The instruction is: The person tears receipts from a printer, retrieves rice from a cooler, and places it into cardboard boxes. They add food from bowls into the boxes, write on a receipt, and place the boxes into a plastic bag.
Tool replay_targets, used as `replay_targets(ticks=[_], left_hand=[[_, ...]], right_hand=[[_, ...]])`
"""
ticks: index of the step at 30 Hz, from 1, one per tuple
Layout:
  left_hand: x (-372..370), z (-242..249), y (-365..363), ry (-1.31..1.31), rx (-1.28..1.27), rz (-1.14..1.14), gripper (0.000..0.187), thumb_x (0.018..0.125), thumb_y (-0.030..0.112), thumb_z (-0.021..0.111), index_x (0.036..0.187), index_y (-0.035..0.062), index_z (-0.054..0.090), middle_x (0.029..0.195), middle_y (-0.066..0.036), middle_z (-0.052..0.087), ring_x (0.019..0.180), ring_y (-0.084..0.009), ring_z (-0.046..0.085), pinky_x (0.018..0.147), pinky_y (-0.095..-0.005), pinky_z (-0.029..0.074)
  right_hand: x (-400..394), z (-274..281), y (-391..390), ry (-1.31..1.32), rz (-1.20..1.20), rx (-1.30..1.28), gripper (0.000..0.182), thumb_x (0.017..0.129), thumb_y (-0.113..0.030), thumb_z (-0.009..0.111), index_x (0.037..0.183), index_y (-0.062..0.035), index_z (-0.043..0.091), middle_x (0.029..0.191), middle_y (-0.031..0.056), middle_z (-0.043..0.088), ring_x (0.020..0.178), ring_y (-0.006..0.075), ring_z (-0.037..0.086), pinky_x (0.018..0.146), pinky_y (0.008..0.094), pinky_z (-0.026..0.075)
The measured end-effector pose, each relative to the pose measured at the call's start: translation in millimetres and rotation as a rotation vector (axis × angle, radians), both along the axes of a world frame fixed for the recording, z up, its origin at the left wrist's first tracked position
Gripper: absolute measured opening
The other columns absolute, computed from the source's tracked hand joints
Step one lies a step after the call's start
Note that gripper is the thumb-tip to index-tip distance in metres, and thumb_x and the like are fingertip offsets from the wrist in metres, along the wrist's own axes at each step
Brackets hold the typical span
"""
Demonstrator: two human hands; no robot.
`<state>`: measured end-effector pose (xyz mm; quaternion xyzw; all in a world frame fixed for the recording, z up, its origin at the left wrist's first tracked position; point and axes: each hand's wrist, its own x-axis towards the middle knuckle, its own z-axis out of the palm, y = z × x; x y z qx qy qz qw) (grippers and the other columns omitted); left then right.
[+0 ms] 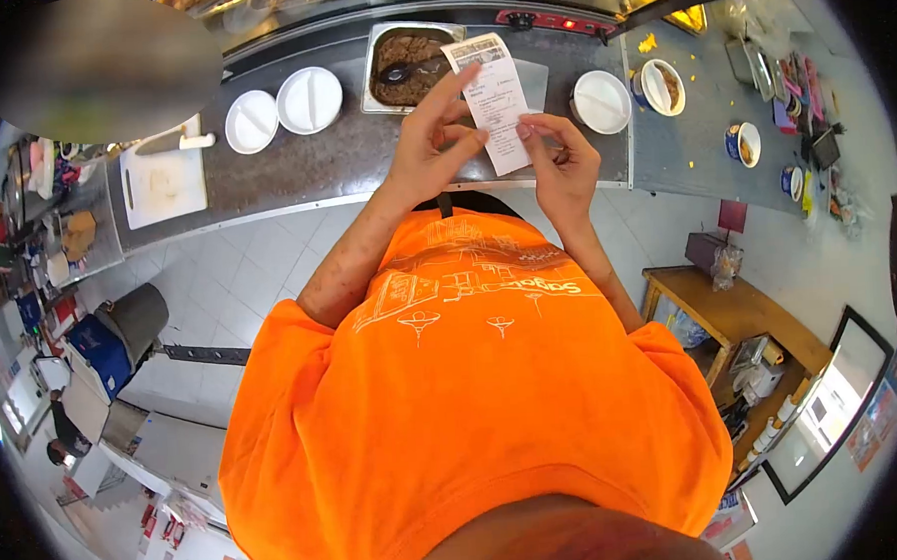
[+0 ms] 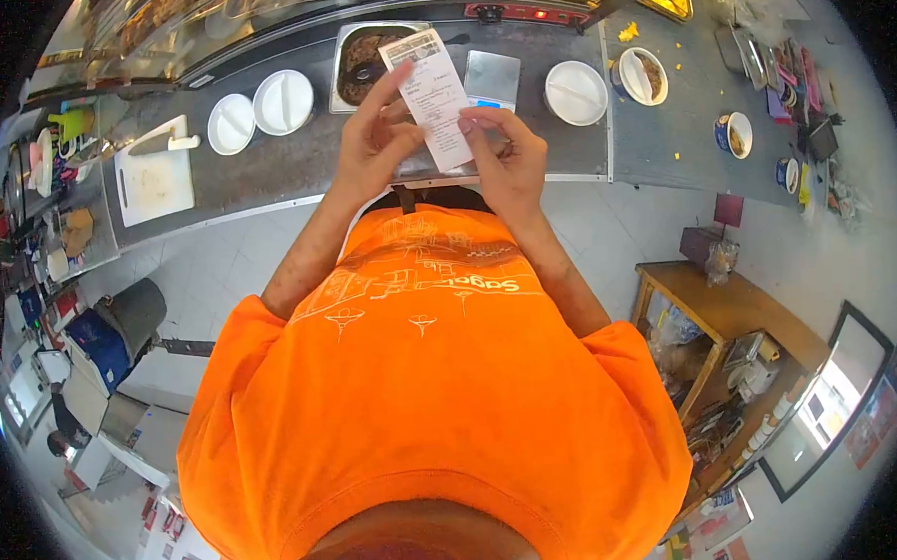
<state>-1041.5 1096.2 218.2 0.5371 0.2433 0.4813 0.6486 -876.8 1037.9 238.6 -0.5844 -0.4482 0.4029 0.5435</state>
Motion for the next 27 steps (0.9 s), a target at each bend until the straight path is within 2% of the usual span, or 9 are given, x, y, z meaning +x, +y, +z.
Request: replay_targets(ticks=[2, 5, 7, 12, 15, 20, 22, 26, 27], left_hand=[[-10.8, 4.2, -1.1, 0.148, 0.119, -0.008, 0.077, 0.078, -0.014, 0.059, 0.145, 0.0047, 0.027, 0.146, -0.014, 0.031, 0.119, -0.0268, 0.052, 0.077, -0.0268, 0.055], [-26.2, 10.5, -2.0, 0.109, 0.052, -0.016, 0.085, 0.073, -0.018, 0.063, 0.146, 0.0046, 0.026, 0.148, -0.014, 0.028, 0.117, -0.0260, 0.054, 0.074, -0.0241, 0.055], [-40.0, 14.6, -4.5, 0.122, 0.029, -0.012, 0.085, 0.073, -0.018, 0.063, 0.146, 0.0047, 0.026, 0.148, -0.014, 0.028, 0.114, -0.0249, 0.056, 0.073, -0.0231, 0.054], [-84.8, 29.5, -11.3, 0.155, -0.002, 0.103, 0.087, 0.072, -0.016, 0.065, 0.147, 0.0056, 0.025, 0.147, -0.014, 0.030, 0.105, -0.0213, 0.061, 0.070, -0.0216, 0.053], [-135.4, 38.9, -25.6, 0.295, -0.025, 0.143, 0.098, 0.066, -0.013, 0.070, 0.149, 0.0079, 0.020, 0.150, -0.015, 0.026, 0.092, -0.0179, 0.065, 0.065, -0.0229, 0.053], [-263.3, 67.9, -83.6, 0.248, 0.066, 0.377, 0.104, 0.063, -0.014, 0.070, 0.150, 0.0091, 0.015, 0.152, -0.015, 0.019, 0.088, -0.0187, 0.066, 0.064, -0.0260, 0.055], [-302.4, 63.0, -97.3, 0.198, 0.050, 0.486, 0.104, 0.064, -0.009, 0.073, 0.150, 0.0124, 0.018, 0.153, -0.016, 0.018, 0.078, -0.0131, 0.064, 0.063, -0.0246, 0.055], [-417.3, 62.0, -148.8, 0.297, 0.097, 0.714, 0.105, 0.065, -0.009, 0.073, 0.150, 0.0124, 0.015, 0.152, -0.015, 0.020, 0.085, -0.0133, 0.064, 0.070, -0.0248, 0.054], [-445.4, 60.8, -164.6, 0.266, 0.078, 0.731, 0.103, 0.067, -0.009, 0.073, 0.150, 0.0122, 0.015, 0.151, -0.012, 0.021, 0.093, -0.0140, 0.063, 0.073, -0.0255, 0.054]], right_hand=[[-9.6, 3.6, -0.5, 0.020, 0.015, 0.006, 0.015, 0.087, -0.001, 0.062, 0.102, 0.0017, 0.065, 0.090, 0.0086, 0.067, 0.068, 0.0069, 0.063, 0.052, 0.0182, 0.047], [-25.9, 8.7, -0.7, 0.006, 0.033, -0.011, 0.013, 0.087, -0.005, 0.065, 0.100, -0.0006, 0.065, 0.090, 0.0058, 0.068, 0.069, 0.0024, 0.057, 0.050, 0.0149, 0.040], [-38.7, 14.7, 1.0, 0.043, 0.042, 0.011, 0.014, 0.087, 0.000, 0.062, 0.101, 0.0031, 0.063, 0.090, 0.0105, 0.067, 0.069, 0.0093, 0.064, 0.052, 0.0200, 0.050], [-76.8, 21.9, 9.6, -0.002, 0.161, 0.006, 0.013, 0.087, 0.000, 0.062, 0.099, 0.0033, 0.063, 0.089, 0.0098, 0.067, 0.068, 0.0087, 0.063, 0.051, 0.0194, 0.048], [-115.4, 21.3, 17.6, 0.004, 0.290, 0.062, 0.013, 0.087, 0.000, 0.063, 0.099, 0.0031, 0.063, 0.089, 0.0094, 0.067, 0.069, 0.0088, 0.064, 0.052, 0.0189, 0.048], [-242.0, 44.0, 15.4, 0.057, 0.603, 0.163, 0.011, 0.088, -0.001, 0.062, 0.099, 0.0029, 0.062, 0.087, 0.0094, 0.067, 0.070, 0.0092, 0.065, 0.053, 0.0186, 0.047], [-286.5, 36.1, 19.5, -0.035, 0.708, 0.218, 0.011, 0.088, 0.000, 0.062, 0.099, 0.0030, 0.062, 0.085, 0.0087, 0.068, 0.069, 0.0091, 0.065, 0.053, 0.0183, 0.046], [-416.9, 29.4, -5.1, 0.060, 0.880, 0.312, 0.010, 0.086, 0.002, 0.063, 0.096, 0.0038, 0.062, 0.084, 0.0075, 0.067, 0.068, 0.0077, 0.064, 0.052, 0.0175, 0.044], [-447.5, 28.0, -13.6, 0.073, 0.916, 0.253, 0.009, 0.086, 0.003, 0.063, 0.095, 0.0044, 0.062, 0.083, 0.0077, 0.067, 0.068, 0.0080, 0.064, 0.053, 0.0180, 0.045]])
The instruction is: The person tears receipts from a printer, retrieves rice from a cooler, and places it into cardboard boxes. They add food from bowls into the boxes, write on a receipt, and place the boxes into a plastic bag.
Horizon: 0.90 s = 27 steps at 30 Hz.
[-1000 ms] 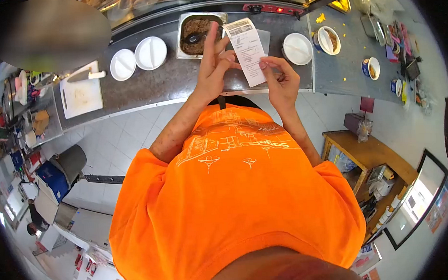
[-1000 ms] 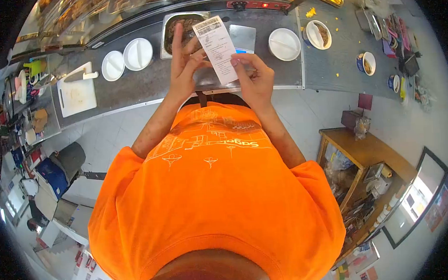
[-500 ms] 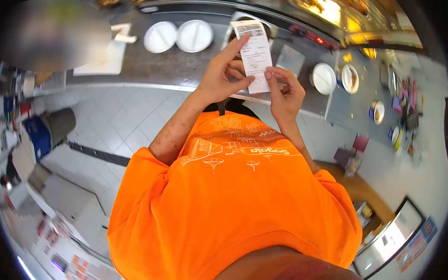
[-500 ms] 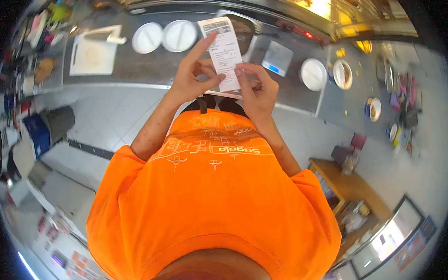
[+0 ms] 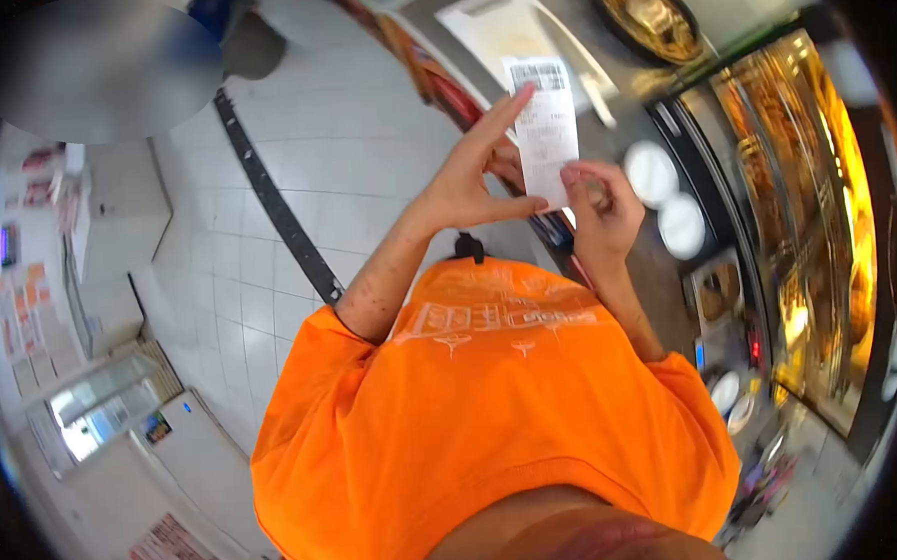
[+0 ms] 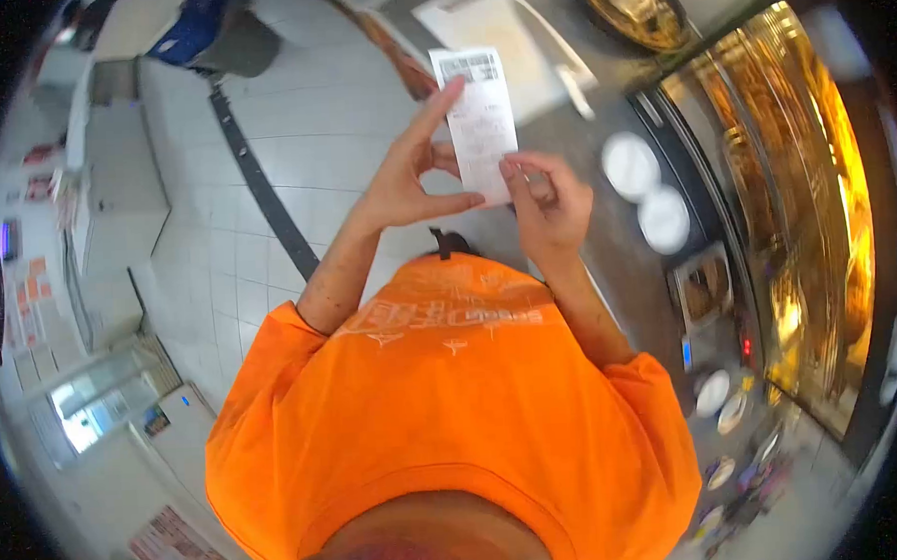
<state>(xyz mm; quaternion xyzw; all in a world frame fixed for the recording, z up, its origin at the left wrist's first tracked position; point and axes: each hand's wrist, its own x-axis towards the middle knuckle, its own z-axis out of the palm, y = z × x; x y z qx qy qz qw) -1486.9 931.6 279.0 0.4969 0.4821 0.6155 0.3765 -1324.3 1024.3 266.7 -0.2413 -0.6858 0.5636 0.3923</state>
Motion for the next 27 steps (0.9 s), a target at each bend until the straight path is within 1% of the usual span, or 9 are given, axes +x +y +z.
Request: replay_targets(ticks=[4, 11, 13, 15, 17, 18, 20, 23, 27], left_hand=[[-90.0, -7.0, -30.2, -0.045, -0.089, 0.171, 0.097, 0.071, -0.011, 0.071, 0.149, 0.0101, 0.017, 0.152, -0.011, 0.020, 0.111, -0.0209, 0.057, 0.085, -0.0306, 0.053], [-289.2, -30.8, -43.4, 0.030, -0.148, 0.349, 0.096, 0.074, -0.008, 0.071, 0.150, 0.0125, 0.015, 0.150, -0.012, 0.024, 0.108, -0.0212, 0.059, 0.080, -0.0290, 0.054], [-355.9, -54.3, -51.6, 0.055, -0.142, 0.399, 0.094, 0.075, -0.008, 0.069, 0.149, 0.0120, 0.016, 0.149, -0.013, 0.026, 0.107, -0.0230, 0.059, 0.080, -0.0300, 0.054], [-420.9, -70.4, -71.0, 0.046, -0.235, 0.540, 0.092, 0.075, -0.011, 0.067, 0.149, 0.0112, 0.017, 0.147, -0.014, 0.029, 0.107, -0.0243, 0.059, 0.082, -0.0309, 0.054], [-490.8, -75.3, -87.1, -0.022, -0.294, 0.647, 0.091, 0.075, -0.013, 0.065, 0.149, 0.0110, 0.017, 0.145, -0.014, 0.032, 0.107, -0.0245, 0.058, 0.083, -0.0316, 0.054], [-512.8, -74.4, -105.1, -0.104, -0.370, 0.751, 0.090, 0.075, -0.014, 0.064, 0.148, 0.0107, 0.018, 0.144, -0.014, 0.034, 0.108, -0.0247, 0.058, 0.084, -0.0323, 0.054], [-560.2, -66.6, -128.8, -0.070, -0.386, 0.876, 0.090, 0.075, -0.016, 0.062, 0.148, 0.0104, 0.018, 0.142, -0.014, 0.036, 0.108, -0.0243, 0.058, 0.084, -0.0323, 0.053], [-633.4, -88.8, -161.5, -0.163, -0.229, 1.046, 0.081, 0.077, -0.012, 0.061, 0.146, 0.0092, 0.025, 0.136, -0.013, 0.043, 0.107, -0.0223, 0.059, 0.078, -0.0283, 0.053], [-730.6, -117.8, -190.0, -0.253, -0.320, 1.198, 0.064, 0.081, -0.007, 0.060, 0.140, 0.0038, 0.037, 0.123, -0.012, 0.054, 0.106, -0.0189, 0.058, 0.081, -0.0303, 0.051]], right_hand=[[-106.1, -2.9, -11.1, 0.025, 0.197, -0.039, 0.011, 0.085, 0.007, 0.061, 0.096, 0.0056, 0.062, 0.084, 0.0088, 0.067, 0.074, 0.0100, 0.064, 0.055, 0.0197, 0.048], [-304.1, -32.7, 25.0, -0.002, 0.326, -0.312, 0.021, 0.089, -0.003, 0.058, 0.109, 0.0043, 0.055, 0.086, 0.0125, 0.067, 0.074, 0.0161, 0.067, 0.066, 0.0260, 0.052], [-375.3, -45.6, 65.5, -0.225, 0.208, -0.102, 0.018, 0.091, -0.007, 0.056, 0.106, 0.0031, 0.056, 0.088, 0.0108, 0.067, 0.074, 0.0150, 0.066, 0.064, 0.0271, 0.051], [-453.5, -70.9, 117.6, -0.280, 0.215, -0.007, 0.024, 0.092, -0.019, 0.057, 0.107, 0.0004, 0.057, 0.095, 0.0126, 0.066, 0.082, 0.0211, 0.066, 0.071, 0.0343, 0.051], [-538.7, -76.7, 148.6, -0.695, 0.083, 0.532, 0.033, 0.091, -0.030, 0.058, 0.108, -0.0024, 0.059, 0.103, 0.0164, 0.064, 0.094, 0.0312, 0.063, 0.083, 0.0412, 0.048], [-575.6, -77.9, 154.1, -0.698, 0.116, 0.519, 0.033, 0.091, -0.030, 0.058, 0.108, -0.0024, 0.059, 0.103, 0.0164, 0.064, 0.094, 0.0312, 0.063, 0.083, 0.0412, 0.048], [-658.3, -64.2, 166.0, -0.760, 0.093, 0.854, 0.037, 0.089, -0.037, 0.058, 0.110, -0.0063, 0.061, 0.105, 0.0181, 0.063, 0.102, 0.0382, 0.057, 0.090, 0.0449, 0.044], [-773.7, -54.9, 154.3, -0.538, 0.282, 0.715, 0.036, 0.088, -0.035, 0.061, 0.109, -0.0067, 0.062, 0.102, 0.0171, 0.063, 0.097, 0.0358, 0.060, 0.085, 0.0416, 0.046], [-918.4, -43.5, 116.5, -0.428, 0.650, 0.503, 0.036, 0.086, -0.032, 0.063, 0.110, -0.0054, 0.061, 0.099, 0.0164, 0.064, 0.092, 0.0310, 0.062, 0.082, 0.0380, 0.047]])
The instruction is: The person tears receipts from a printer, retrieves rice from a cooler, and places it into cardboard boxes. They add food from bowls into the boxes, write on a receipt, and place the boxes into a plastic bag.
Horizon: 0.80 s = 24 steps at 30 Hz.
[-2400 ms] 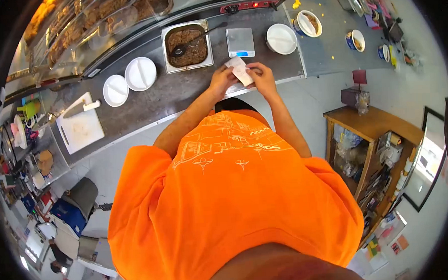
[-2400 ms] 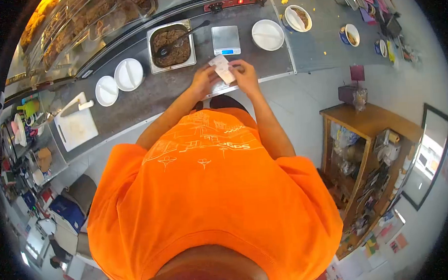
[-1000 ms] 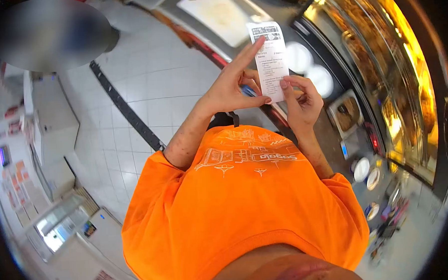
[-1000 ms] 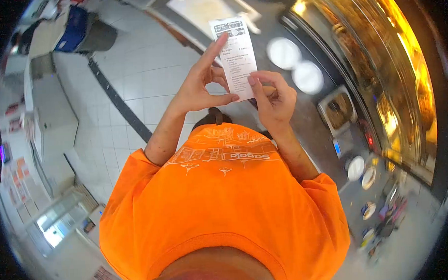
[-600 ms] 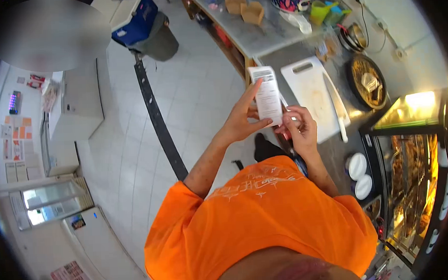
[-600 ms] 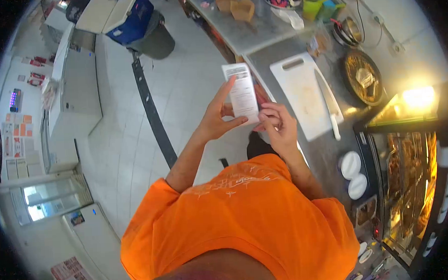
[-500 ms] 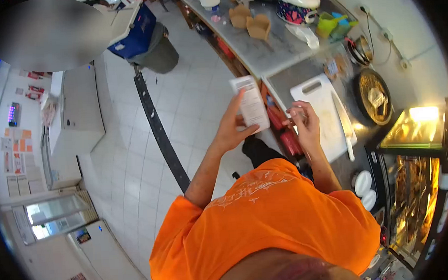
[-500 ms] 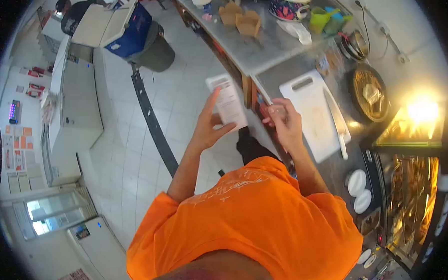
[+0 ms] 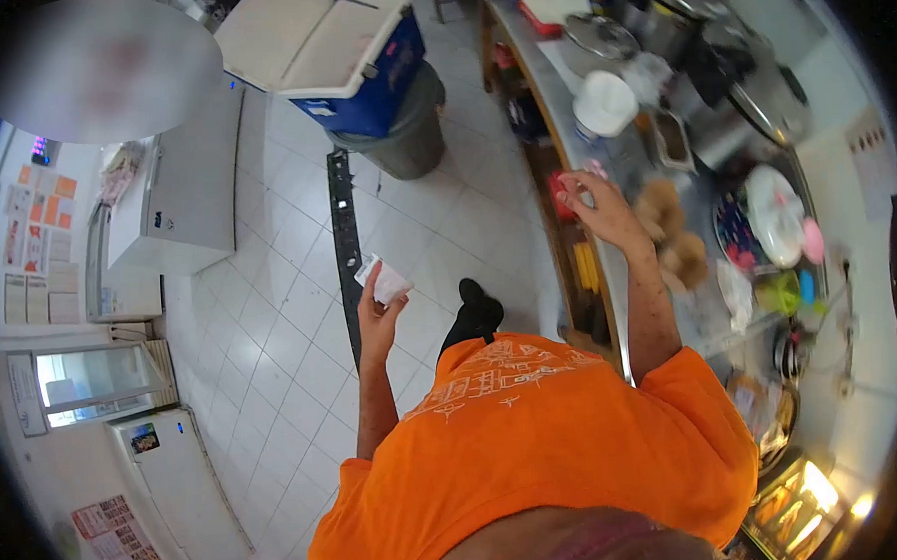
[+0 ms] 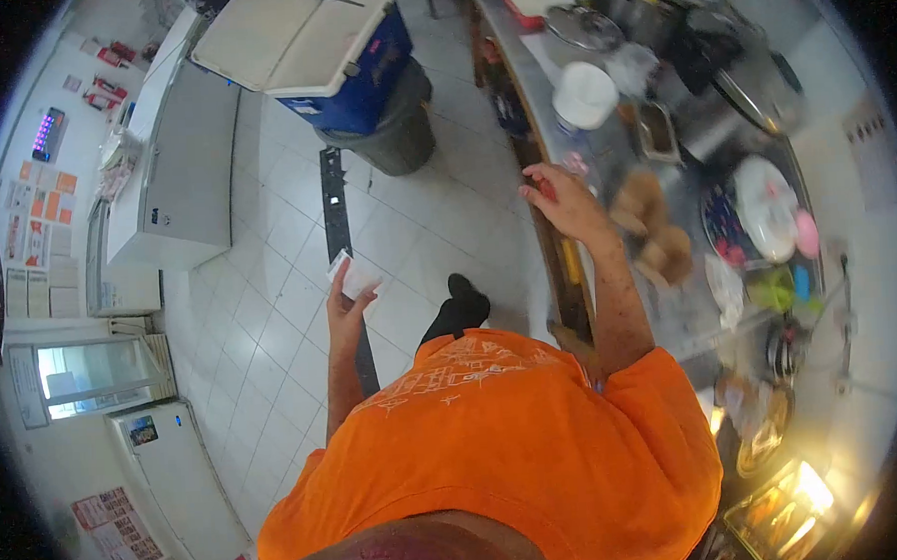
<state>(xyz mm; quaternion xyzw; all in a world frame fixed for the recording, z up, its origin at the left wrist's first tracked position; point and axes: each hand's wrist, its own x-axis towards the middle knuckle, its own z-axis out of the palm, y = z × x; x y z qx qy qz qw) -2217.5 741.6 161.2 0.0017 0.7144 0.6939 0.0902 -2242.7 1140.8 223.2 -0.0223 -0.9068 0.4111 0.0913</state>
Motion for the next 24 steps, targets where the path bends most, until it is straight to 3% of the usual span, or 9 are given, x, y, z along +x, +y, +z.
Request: replay_targets(ticks=[2, 6, 8, 11, 14, 16, 18, 20, 24], left_hand=[[-53.0, -9.0, -7.3, 0.056, 0.027, 0.015, 0.064, 0.080, -0.007, 0.061, 0.140, 0.0037, 0.038, 0.121, -0.011, 0.055, 0.106, -0.0175, 0.057, 0.081, -0.0296, 0.051], [-178.2, -14.5, -27.8, 0.091, -0.009, 0.096, 0.060, 0.081, -0.005, 0.064, 0.136, 0.0027, 0.043, 0.121, -0.011, 0.055, 0.105, -0.0159, 0.056, 0.086, -0.0282, 0.049], [-233.4, 9.7, -28.2, 0.061, 0.015, 0.112, 0.061, 0.080, -0.005, 0.065, 0.137, 0.0039, 0.043, 0.120, -0.011, 0.055, 0.104, -0.0158, 0.056, 0.088, -0.0278, 0.049], [-316.3, 27.6, -28.0, 0.094, -0.018, 0.147, 0.064, 0.079, -0.006, 0.065, 0.138, 0.0056, 0.042, 0.121, -0.010, 0.055, 0.104, -0.0160, 0.057, 0.088, -0.0291, 0.050], [-386.2, 18.9, -27.1, 0.151, -0.056, 0.192, 0.063, 0.079, -0.005, 0.066, 0.137, 0.0048, 0.042, 0.123, -0.010, 0.053, 0.107, -0.0175, 0.056, 0.088, -0.0296, 0.050], [-429.9, 4.0, -30.1, 0.134, -0.103, 0.250, 0.063, 0.079, -0.006, 0.065, 0.137, 0.0040, 0.042, 0.124, -0.011, 0.053, 0.108, -0.0186, 0.055, 0.088, -0.0299, 0.050], [-473.5, -13.0, -33.0, 0.147, -0.151, 0.305, 0.062, 0.079, -0.006, 0.065, 0.136, 0.0032, 0.042, 0.125, -0.011, 0.052, 0.109, -0.0197, 0.055, 0.088, -0.0301, 0.051], [-502.5, -36.4, -30.5, 0.067, -0.043, 0.480, 0.059, 0.079, -0.006, 0.063, 0.134, 0.0014, 0.044, 0.124, -0.013, 0.053, 0.112, -0.0221, 0.053, 0.092, -0.0320, 0.048], [-551.1, -95.6, -37.6, -0.051, -0.076, 0.657, 0.054, 0.080, 0.001, 0.060, 0.132, 0.0002, 0.046, 0.126, -0.017, 0.053, 0.116, -0.0245, 0.052, 0.099, -0.0349, 0.040]], right_hand=[[-69.1, -3.7, -12.8, -0.156, 0.151, -0.051, 0.037, 0.086, -0.029, 0.065, 0.112, -0.0031, 0.059, 0.100, 0.0169, 0.063, 0.089, 0.0265, 0.062, 0.081, 0.0346, 0.048], [-196.4, -14.1, -21.2, -0.211, 0.191, -0.094, 0.037, 0.086, -0.026, 0.066, 0.115, -0.0036, 0.059, 0.101, 0.0159, 0.061, 0.088, 0.0255, 0.061, 0.081, 0.0351, 0.048], [-253.4, -0.1, -23.4, -0.199, 0.238, -0.075, 0.036, 0.086, -0.022, 0.066, 0.116, -0.0037, 0.058, 0.095, 0.0131, 0.062, 0.085, 0.0218, 0.061, 0.077, 0.0336, 0.049], [-337.9, 9.5, -22.6, -0.308, 0.207, -0.317, 0.033, 0.089, -0.014, 0.063, 0.120, -0.0040, 0.056, 0.077, 0.0077, 0.062, 0.065, 0.0131, 0.060, 0.061, 0.0278, 0.050], [-429.0, -0.9, -25.2, -0.399, 0.272, -0.530, 0.031, 0.090, -0.012, 0.061, 0.120, -0.0048, 0.057, 0.075, 0.0079, 0.061, 0.060, 0.0127, 0.059, 0.056, 0.0271, 0.049], [-503.2, -5.1, -34.1, -0.435, 0.319, -0.497, 0.033, 0.091, -0.011, 0.060, 0.122, -0.0049, 0.055, 0.076, 0.0082, 0.060, 0.063, 0.0125, 0.059, 0.055, 0.0273, 0.050], [-581.6, -1.9, -53.5, -0.306, 0.346, -0.614, 0.036, 0.091, -0.012, 0.059, 0.125, -0.0037, 0.052, 0.078, 0.0085, 0.061, 0.068, 0.0132, 0.060, 0.057, 0.0283, 0.052], [-665.1, -2.4, -60.5, -0.249, 0.416, -0.628, 0.039, 0.091, -0.012, 0.059, 0.128, -0.0029, 0.049, 0.081, 0.0089, 0.061, 0.072, 0.0138, 0.061, 0.060, 0.0288, 0.053], [-820.0, 25.8, -92.9, -0.073, 0.453, -0.624, 0.047, 0.091, -0.014, 0.059, 0.135, -0.0055, 0.044, 0.084, 0.0104, 0.063, 0.076, 0.0136, 0.062, 0.062, 0.0282, 0.053]])
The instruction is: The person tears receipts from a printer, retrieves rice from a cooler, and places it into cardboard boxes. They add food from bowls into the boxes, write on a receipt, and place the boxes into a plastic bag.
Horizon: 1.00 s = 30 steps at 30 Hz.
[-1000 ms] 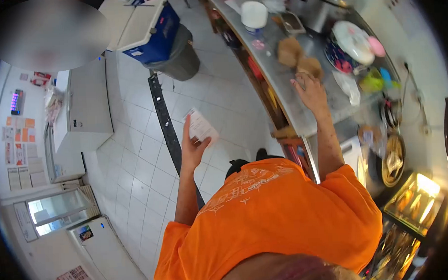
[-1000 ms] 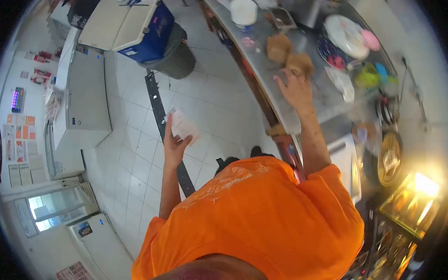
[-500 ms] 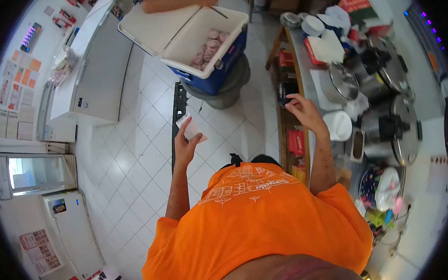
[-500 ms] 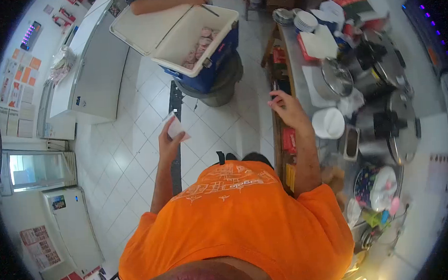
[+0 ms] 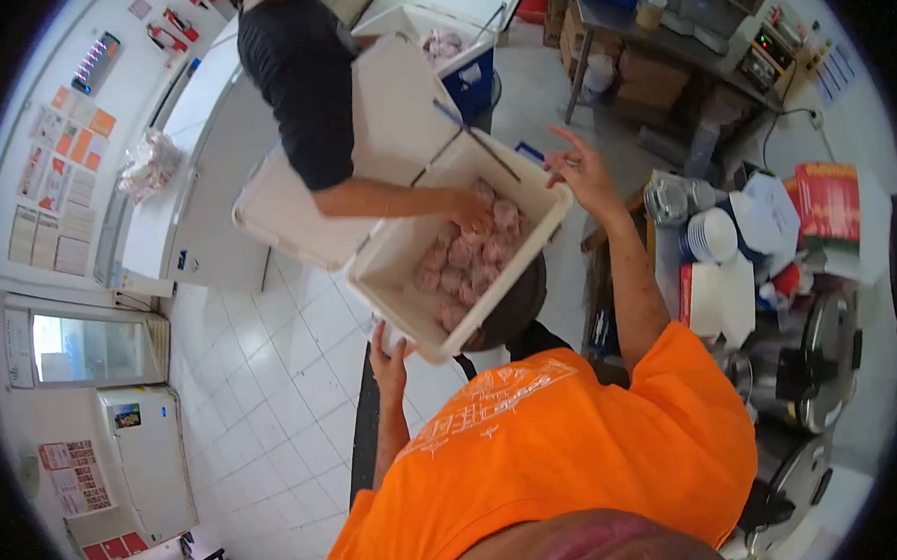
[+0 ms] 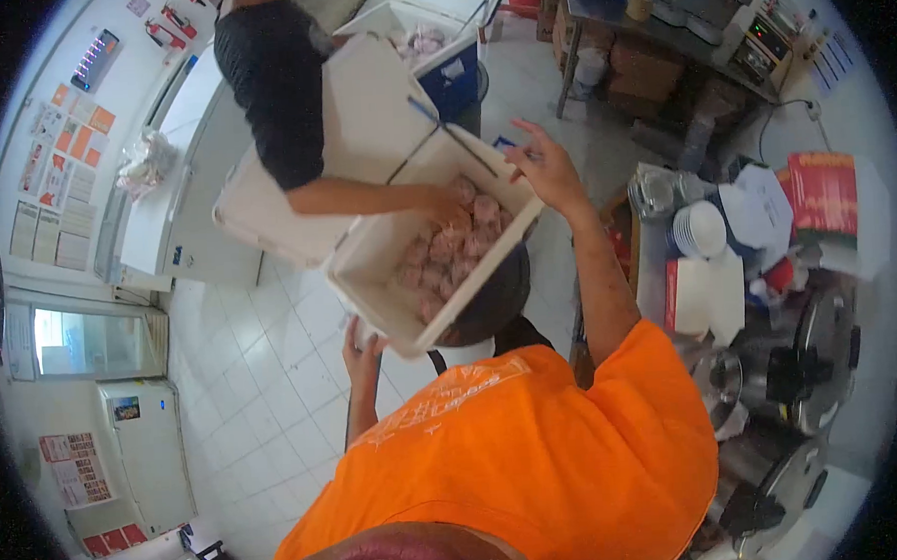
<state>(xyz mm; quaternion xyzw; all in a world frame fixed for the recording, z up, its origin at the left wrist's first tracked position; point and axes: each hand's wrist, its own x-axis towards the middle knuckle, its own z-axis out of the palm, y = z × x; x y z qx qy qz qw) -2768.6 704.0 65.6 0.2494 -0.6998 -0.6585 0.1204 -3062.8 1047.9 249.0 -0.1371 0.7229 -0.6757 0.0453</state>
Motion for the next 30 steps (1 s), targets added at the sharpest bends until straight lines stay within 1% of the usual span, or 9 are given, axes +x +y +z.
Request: replay_targets(ticks=[4, 6, 10, 14, 15, 19, 21, 24, 30], left_hand=[[-19.0, 9.7, 22.6, -0.057, -0.073, 0.037, 0.054, 0.080, 0.003, 0.061, 0.132, -0.0001, 0.046, 0.126, -0.018, 0.053, 0.117, -0.0265, 0.052, 0.100, -0.0354, 0.039], [-18.6, -13.0, 19.9, -0.087, -0.251, 0.006, 0.054, 0.080, 0.003, 0.063, 0.131, 0.0000, 0.047, 0.127, -0.019, 0.053, 0.117, -0.0283, 0.052, 0.100, -0.0357, 0.039], [-18.5, 8.3, 30.5, -0.189, -0.311, 0.038, 0.054, 0.079, 0.004, 0.064, 0.130, 0.0001, 0.048, 0.127, -0.019, 0.053, 0.117, -0.0290, 0.051, 0.100, -0.0363, 0.039], [-26.5, 16.4, 28.6, -0.180, -0.313, 0.100, 0.053, 0.079, 0.005, 0.065, 0.129, -0.0004, 0.049, 0.126, -0.019, 0.053, 0.118, -0.0284, 0.051, 0.101, -0.0366, 0.038], [-27.7, 16.4, 27.8, -0.196, -0.323, 0.125, 0.053, 0.080, 0.006, 0.065, 0.130, -0.0007, 0.049, 0.126, -0.019, 0.054, 0.118, -0.0285, 0.051, 0.101, -0.0369, 0.038], [-29.1, 14.9, 30.3, -0.216, -0.321, 0.234, 0.052, 0.080, 0.007, 0.065, 0.129, -0.0012, 0.049, 0.125, -0.019, 0.055, 0.116, -0.0284, 0.053, 0.100, -0.0370, 0.039], [-36.5, 25.4, 39.5, -0.234, -0.324, 0.259, 0.051, 0.081, 0.007, 0.065, 0.129, -0.0013, 0.050, 0.125, -0.019, 0.055, 0.115, -0.0281, 0.053, 0.099, -0.0366, 0.040], [-41.1, 22.4, 44.7, -0.284, -0.334, 0.281, 0.048, 0.081, 0.007, 0.064, 0.127, -0.0018, 0.051, 0.124, -0.019, 0.055, 0.113, -0.0274, 0.054, 0.098, -0.0358, 0.041], [-37.5, 10.8, 44.2, -0.311, -0.265, 0.338, 0.050, 0.081, 0.005, 0.063, 0.128, -0.0035, 0.048, 0.126, -0.020, 0.053, 0.119, -0.0289, 0.050, 0.101, -0.0370, 0.038]], right_hand=[[-82.6, 32.4, -43.9, -0.006, 0.069, 0.004, 0.059, 0.093, -0.013, 0.057, 0.145, -0.0126, 0.029, 0.090, 0.0124, 0.063, 0.070, 0.0149, 0.061, 0.062, 0.0286, 0.053], [-114.6, 22.7, -62.9, 0.039, 0.153, -0.014, 0.063, 0.093, -0.014, 0.058, 0.146, -0.0145, 0.025, 0.090, 0.0123, 0.063, 0.069, 0.0151, 0.062, 0.062, 0.0277, 0.052], [-144.0, 9.1, -93.5, -0.058, 0.331, -0.064, 0.069, 0.093, -0.015, 0.057, 0.149, -0.0166, 0.017, 0.089, 0.0112, 0.064, 0.062, 0.0154, 0.062, 0.059, 0.0264, 0.050], [-229.5, -2.3, -107.1, -0.229, 0.312, -0.067, 0.051, 0.092, -0.021, 0.057, 0.139, -0.0131, 0.040, 0.090, 0.0090, 0.066, 0.064, 0.0169, 0.066, 0.056, 0.0270, 0.050], [-257.1, -5.4, -111.2, -0.255, 0.240, -0.093, 0.041, 0.088, -0.023, 0.058, 0.127, -0.0119, 0.053, 0.090, 0.0093, 0.067, 0.069, 0.0164, 0.067, 0.057, 0.0261, 0.050], [-367.9, -17.3, -112.5, -0.206, 0.111, -0.042, 0.039, 0.084, -0.022, 0.057, 0.122, -0.0111, 0.058, 0.092, 0.0071, 0.067, 0.074, 0.0148, 0.067, 0.056, 0.0257, 0.050], [-408.8, -19.0, -107.9, -0.149, 0.111, 0.217, 0.036, 0.083, -0.019, 0.055, 0.117, -0.0130, 0.062, 0.093, 0.0039, 0.067, 0.074, 0.0136, 0.066, 0.056, 0.0255, 0.050], [-440.5, 4.4, -100.4, -0.141, 0.222, 0.358, 0.039, 0.082, -0.017, 0.052, 0.119, -0.0163, 0.062, 0.092, 0.0018, 0.067, 0.073, 0.0125, 0.064, 0.055, 0.0259, 0.049], [-486.3, -7.9, -134.8, -0.285, 0.323, 0.252, 0.044, 0.080, -0.016, 0.053, 0.124, -0.0175, 0.058, 0.097, 0.0049, 0.063, 0.076, 0.0177, 0.060, 0.065, 0.0352, 0.048]])
